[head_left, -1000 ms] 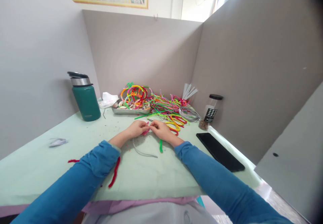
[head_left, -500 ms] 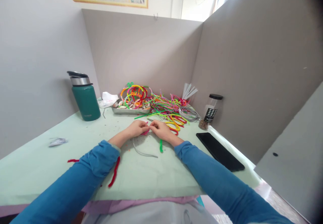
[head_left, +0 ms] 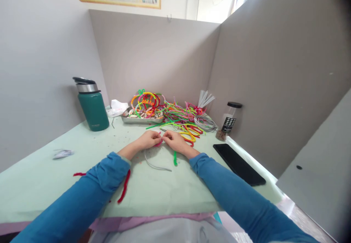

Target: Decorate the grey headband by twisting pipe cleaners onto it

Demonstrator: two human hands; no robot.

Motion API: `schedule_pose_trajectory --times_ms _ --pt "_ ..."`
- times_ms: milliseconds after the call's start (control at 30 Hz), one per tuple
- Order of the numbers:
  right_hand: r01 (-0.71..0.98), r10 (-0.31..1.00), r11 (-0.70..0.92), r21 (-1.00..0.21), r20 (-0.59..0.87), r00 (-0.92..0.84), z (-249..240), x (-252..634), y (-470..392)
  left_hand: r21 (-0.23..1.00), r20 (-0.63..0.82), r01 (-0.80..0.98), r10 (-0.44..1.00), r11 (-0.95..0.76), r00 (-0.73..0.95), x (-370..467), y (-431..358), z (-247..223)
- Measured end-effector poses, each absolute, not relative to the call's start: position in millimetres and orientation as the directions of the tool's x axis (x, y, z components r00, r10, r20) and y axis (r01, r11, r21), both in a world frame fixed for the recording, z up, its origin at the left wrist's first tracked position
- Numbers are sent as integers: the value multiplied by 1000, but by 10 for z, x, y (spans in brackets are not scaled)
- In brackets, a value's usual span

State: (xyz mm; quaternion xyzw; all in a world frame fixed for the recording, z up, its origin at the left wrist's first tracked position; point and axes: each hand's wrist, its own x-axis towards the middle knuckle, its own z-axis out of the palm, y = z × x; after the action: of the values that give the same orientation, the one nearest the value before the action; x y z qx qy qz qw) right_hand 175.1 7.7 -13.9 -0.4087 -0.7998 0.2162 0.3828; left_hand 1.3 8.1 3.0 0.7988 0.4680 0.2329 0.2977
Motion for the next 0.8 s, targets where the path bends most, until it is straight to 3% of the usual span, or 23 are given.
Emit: schedule_pose_trajectory --times_ms 400,800 --pt "487 816 577 -656 437 -378 -171 1751 98 533 234 695 873 -483 428 -4 135 -1" --pt "470 817 574 -670 438 -375 -165 1746 96 445 243 738 862 -506 444 25 83 28"
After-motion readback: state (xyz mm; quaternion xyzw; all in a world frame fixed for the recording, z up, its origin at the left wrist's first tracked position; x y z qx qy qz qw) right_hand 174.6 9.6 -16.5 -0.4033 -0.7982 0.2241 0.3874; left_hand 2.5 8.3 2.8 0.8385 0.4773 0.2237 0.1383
